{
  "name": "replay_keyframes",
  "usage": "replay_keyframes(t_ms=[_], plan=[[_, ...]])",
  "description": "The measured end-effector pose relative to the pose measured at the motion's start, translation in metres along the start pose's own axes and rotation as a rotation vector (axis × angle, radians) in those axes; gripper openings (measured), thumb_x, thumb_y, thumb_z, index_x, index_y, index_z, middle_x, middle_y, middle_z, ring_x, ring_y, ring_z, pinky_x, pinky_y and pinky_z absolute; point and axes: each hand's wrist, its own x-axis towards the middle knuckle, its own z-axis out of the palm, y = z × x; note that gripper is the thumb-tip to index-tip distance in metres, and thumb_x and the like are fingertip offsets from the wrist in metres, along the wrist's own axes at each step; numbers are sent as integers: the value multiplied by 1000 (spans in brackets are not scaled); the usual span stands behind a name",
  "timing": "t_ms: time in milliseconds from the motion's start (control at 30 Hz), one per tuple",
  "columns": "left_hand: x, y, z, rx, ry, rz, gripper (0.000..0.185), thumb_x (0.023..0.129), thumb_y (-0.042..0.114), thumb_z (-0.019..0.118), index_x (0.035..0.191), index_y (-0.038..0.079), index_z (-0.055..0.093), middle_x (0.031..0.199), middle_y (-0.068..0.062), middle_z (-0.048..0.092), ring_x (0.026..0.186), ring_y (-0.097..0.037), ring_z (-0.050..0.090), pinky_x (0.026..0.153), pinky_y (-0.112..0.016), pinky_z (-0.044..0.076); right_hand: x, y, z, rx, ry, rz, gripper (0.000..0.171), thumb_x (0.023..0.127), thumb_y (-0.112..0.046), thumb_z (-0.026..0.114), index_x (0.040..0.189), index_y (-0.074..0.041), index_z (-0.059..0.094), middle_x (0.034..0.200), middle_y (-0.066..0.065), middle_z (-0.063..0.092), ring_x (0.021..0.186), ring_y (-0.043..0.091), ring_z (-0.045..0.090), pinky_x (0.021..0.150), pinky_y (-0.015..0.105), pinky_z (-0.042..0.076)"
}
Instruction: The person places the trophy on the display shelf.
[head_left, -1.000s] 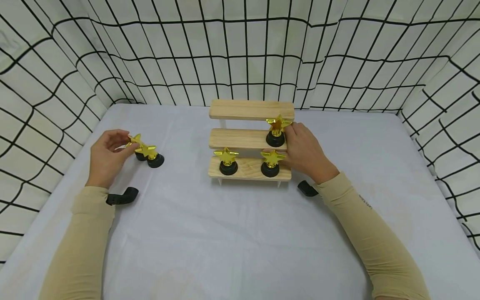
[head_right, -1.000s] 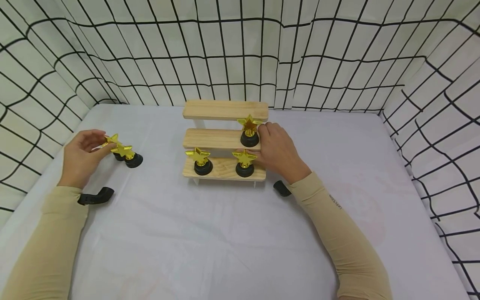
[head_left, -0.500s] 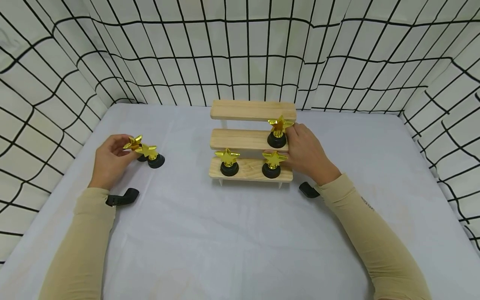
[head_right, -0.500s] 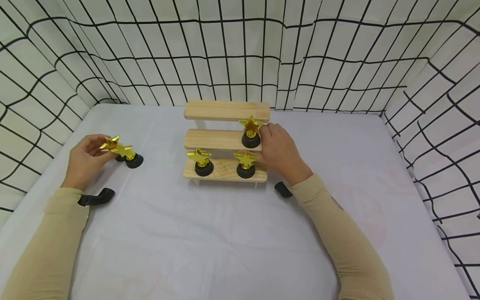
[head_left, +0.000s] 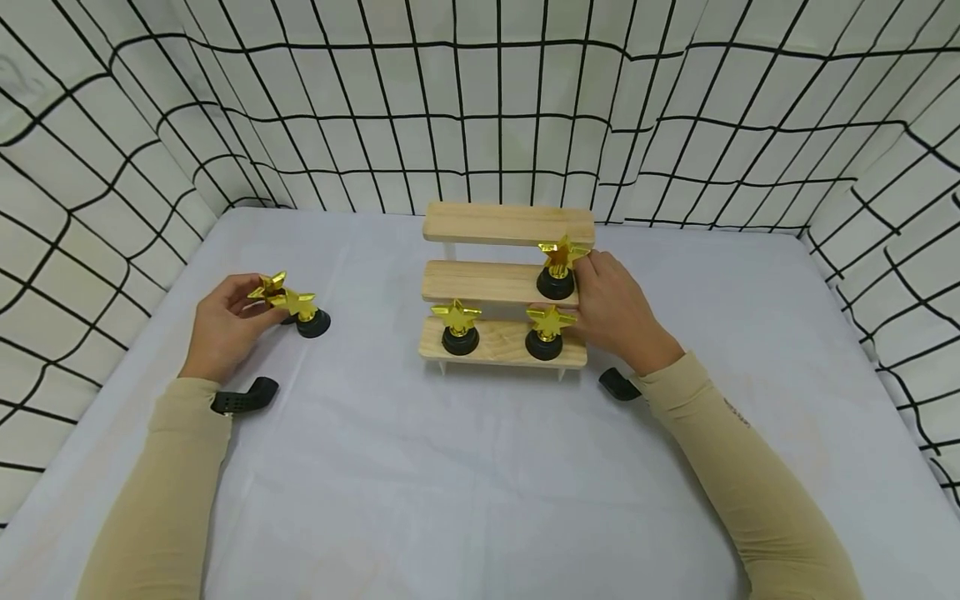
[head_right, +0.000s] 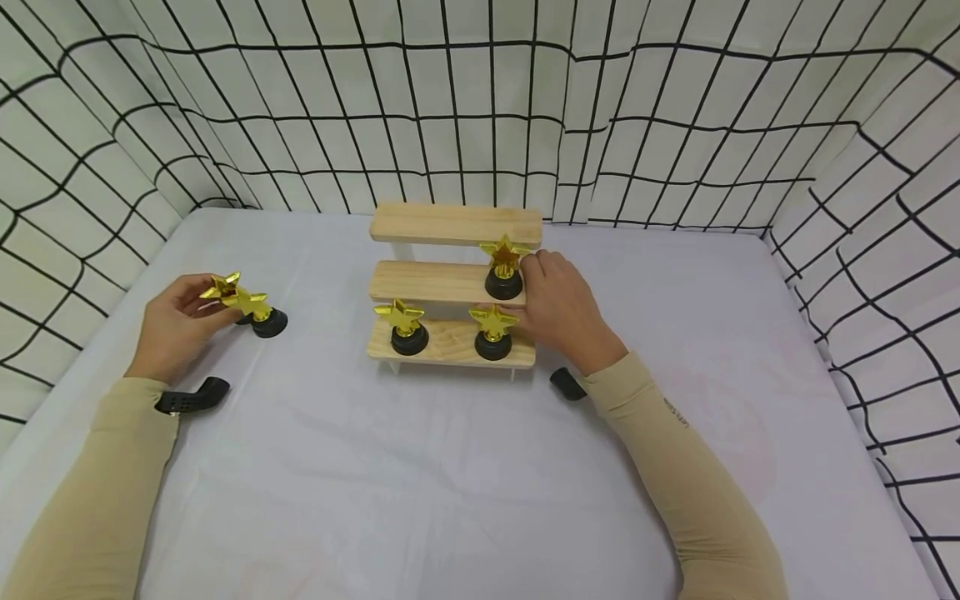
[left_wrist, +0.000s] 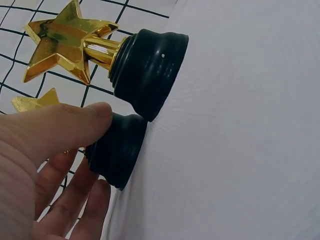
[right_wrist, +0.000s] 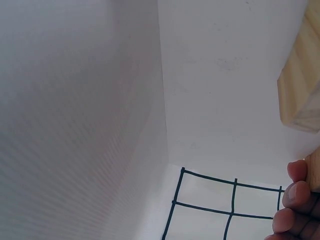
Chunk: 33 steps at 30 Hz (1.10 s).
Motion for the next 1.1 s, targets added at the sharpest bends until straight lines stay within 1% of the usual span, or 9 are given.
replay_keyframes(t_ms=[100, 133, 233, 333, 433, 600, 800, 967, 1100], plan=[[0, -3, 0, 13, -7, 14, 50, 92, 19, 79, 136, 20, 55, 134, 13, 58, 106, 16, 54, 90, 4, 46, 0, 0, 0, 1, 10, -2, 109, 79, -92, 23, 112, 5, 58, 93, 16, 58, 85, 31, 52, 72, 42, 48], [1, -4, 1, 12, -10, 20, 52, 92, 19, 80, 137, 20, 56, 133, 13, 58, 106, 16, 54, 90, 5, 45, 0, 0, 1, 2, 12, -3, 110, 79, -93, 21, 111, 5, 58, 93, 16, 58, 85, 31, 52, 72, 43, 48], [0, -6, 1, 13, -9, 33, 55, 90, 17, 81, 139, 19, 56, 128, 21, 56, 106, 16, 53, 91, 5, 45, 0, -1, 0, 5, 13, -2, 112, 79, -94, 19, 111, 6, 58, 92, 16, 57, 84, 31, 52, 72, 43, 48], [0, -6, 2, 24, -6, 37, 60, 90, 19, 81, 143, 11, 54, 127, 22, 54, 106, 16, 52, 91, 5, 45, 0, -1, 0, 2, 9, -3, 112, 79, -93, 18, 112, 6, 58, 93, 16, 57, 85, 31, 52, 72, 43, 49], [-1, -5, 2, 45, -5, 33, 64, 91, 20, 81, 146, 5, 50, 129, 19, 54, 105, 17, 50, 90, 6, 45, 0, -1, 0, -1, 2, 1, 110, 80, -92, 20, 111, 6, 58, 94, 16, 57, 85, 30, 52, 72, 42, 48], [-1, -3, 3, 56, -2, 30, 65, 92, 20, 80, 146, 5, 49, 134, 10, 55, 107, 17, 50, 93, 5, 46, 0, -2, -1, 1, -15, 19, 108, 79, -91, 24, 111, 6, 58, 94, 16, 57, 85, 30, 51, 72, 42, 48], [0, -1, 5, 57, 2, 23, 64, 92, 18, 79, 147, 5, 49, 140, -3, 55, 108, 16, 50, 95, 2, 48, 0, 0, 0, -5, -7, 19, 106, 81, -91, 25, 112, 5, 57, 94, 16, 58, 86, 30, 51, 74, 42, 48], [-1, -1, 5, 58, 8, 10, 63, 92, 20, 80, 146, 6, 50, 137, 5, 55, 107, 17, 50, 94, 4, 47, 0, 1, 2, -8, 1, 12, 105, 81, -91, 26, 111, 5, 57, 92, 15, 58, 85, 30, 51, 73, 42, 48], [-1, -2, 5, 51, 12, 19, 62, 92, 19, 80, 145, 6, 51, 136, 6, 56, 107, 17, 51, 93, 3, 47, 0, 1, 1, -5, 3, 7, 103, 81, -90, 30, 110, 5, 58, 92, 15, 57, 85, 30, 51, 72, 41, 47]])
